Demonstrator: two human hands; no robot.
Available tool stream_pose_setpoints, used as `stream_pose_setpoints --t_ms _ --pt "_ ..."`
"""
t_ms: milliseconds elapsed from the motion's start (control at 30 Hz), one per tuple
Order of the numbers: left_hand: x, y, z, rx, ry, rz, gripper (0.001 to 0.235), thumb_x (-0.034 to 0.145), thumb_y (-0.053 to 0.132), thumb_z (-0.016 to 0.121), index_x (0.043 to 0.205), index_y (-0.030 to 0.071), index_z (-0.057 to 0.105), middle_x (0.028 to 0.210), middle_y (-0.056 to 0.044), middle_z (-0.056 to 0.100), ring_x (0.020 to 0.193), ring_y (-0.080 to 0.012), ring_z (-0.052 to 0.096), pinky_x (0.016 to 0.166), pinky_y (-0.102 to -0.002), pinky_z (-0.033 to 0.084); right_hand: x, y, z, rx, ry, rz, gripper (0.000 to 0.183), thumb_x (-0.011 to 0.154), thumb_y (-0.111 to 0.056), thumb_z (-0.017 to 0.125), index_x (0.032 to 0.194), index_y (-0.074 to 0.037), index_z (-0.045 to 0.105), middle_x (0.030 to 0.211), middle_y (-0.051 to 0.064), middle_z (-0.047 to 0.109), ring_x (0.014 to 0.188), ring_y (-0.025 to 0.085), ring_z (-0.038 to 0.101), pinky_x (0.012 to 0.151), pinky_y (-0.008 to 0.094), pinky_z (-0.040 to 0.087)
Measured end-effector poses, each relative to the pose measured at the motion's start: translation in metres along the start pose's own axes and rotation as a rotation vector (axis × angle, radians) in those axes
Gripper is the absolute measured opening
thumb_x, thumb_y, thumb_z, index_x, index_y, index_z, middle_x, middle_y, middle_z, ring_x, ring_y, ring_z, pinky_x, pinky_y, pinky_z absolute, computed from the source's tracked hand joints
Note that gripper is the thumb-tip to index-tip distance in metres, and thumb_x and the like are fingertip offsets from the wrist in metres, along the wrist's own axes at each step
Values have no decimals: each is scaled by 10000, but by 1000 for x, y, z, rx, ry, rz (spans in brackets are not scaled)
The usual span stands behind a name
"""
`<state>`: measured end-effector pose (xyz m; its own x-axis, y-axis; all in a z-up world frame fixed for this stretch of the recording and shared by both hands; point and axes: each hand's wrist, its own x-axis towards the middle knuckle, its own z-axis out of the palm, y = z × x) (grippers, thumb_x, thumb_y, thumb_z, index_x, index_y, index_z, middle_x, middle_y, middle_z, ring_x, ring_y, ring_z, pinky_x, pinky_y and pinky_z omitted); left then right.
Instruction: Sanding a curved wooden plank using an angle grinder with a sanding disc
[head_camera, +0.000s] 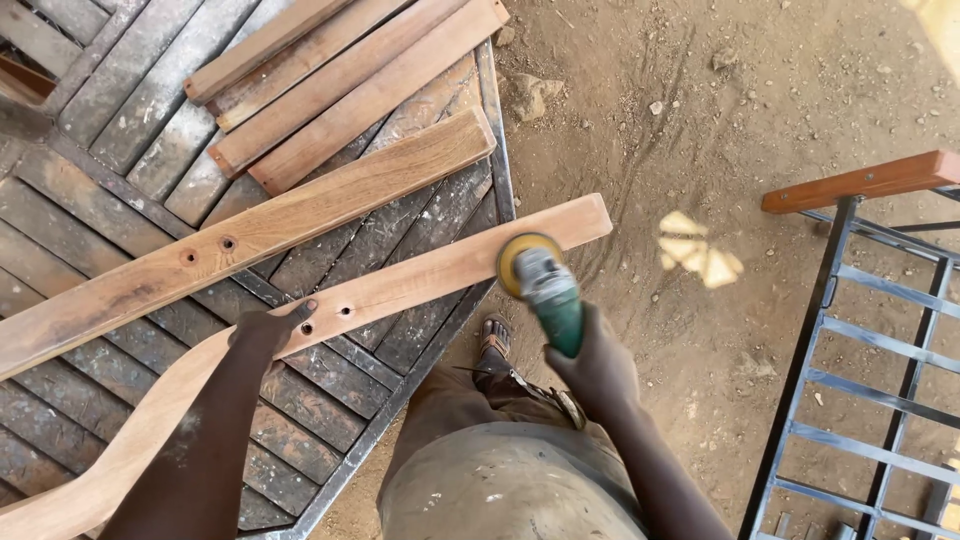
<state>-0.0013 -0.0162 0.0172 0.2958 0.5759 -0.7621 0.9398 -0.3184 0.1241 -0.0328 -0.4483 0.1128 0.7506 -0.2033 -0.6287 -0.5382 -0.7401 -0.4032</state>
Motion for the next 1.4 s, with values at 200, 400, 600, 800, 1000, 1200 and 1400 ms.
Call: stream_pose_setpoints --t_ms 200,400,600,800,1000,1200,1400 --pt "60 -23 22 393 -58 90 1289 697 672 879 1632 24 274 1498 -349 473 1293 -458 587 644 -515 648 6 1 0 -143 -39 -102 817 742 -399 756 1463 -205 425 1256 193 646 1093 501 676 947 626 545" --pt "34 -11 7 151 -16 13 1405 663 824 805 1522 -179 327 1473 -387 454 1272 -481 560 520 -504 671 30 60 -29 152 276 168 802 807 -434 767 1457 -149 393 1200 342 634 1139 567 607 968 668 465" --pt "35 -12 4 145 -18 32 1367 671 801 817 1475 -215 379 1436 -410 471 1222 -512 583 530 -514 668 32 74 -38 233 329 177 784 835 -451 789 1445 -128 416 1199 335 629 1149 560 606 936 665 470" --pt "26 -7 3 75 -26 16 1363 667 782 843 1473 -221 396 1473 -392 450 1287 -521 541 584 -549 642 4 7 -10 72 58 92 791 766 -399 785 1435 -182 423 1182 294 674 1125 523 653 971 655 500" --pt "-1 4 -3 354 -57 52 1214 738 687 828 1504 -158 414 1542 -344 434 1381 -458 506 669 -475 694 -4 -14 -20 -19 -15 -31 780 749 -396 763 1431 -185 449 1219 229 667 1131 501 658 981 627 507" --pt "29 -12 1 11 -3 31 1344 648 748 886 1432 -232 406 1417 -422 476 1211 -523 585 594 -592 637 36 42 -33 128 260 134 787 826 -423 772 1461 -139 403 1208 328 644 1134 545 626 975 656 473" --pt "76 -24 10 7 -8 25 1322 680 727 876 1476 -207 386 1450 -427 447 1251 -540 558 625 -595 642 42 59 -46 202 353 164 751 855 -443 809 1406 -107 425 1163 325 646 1093 529 645 925 655 489"
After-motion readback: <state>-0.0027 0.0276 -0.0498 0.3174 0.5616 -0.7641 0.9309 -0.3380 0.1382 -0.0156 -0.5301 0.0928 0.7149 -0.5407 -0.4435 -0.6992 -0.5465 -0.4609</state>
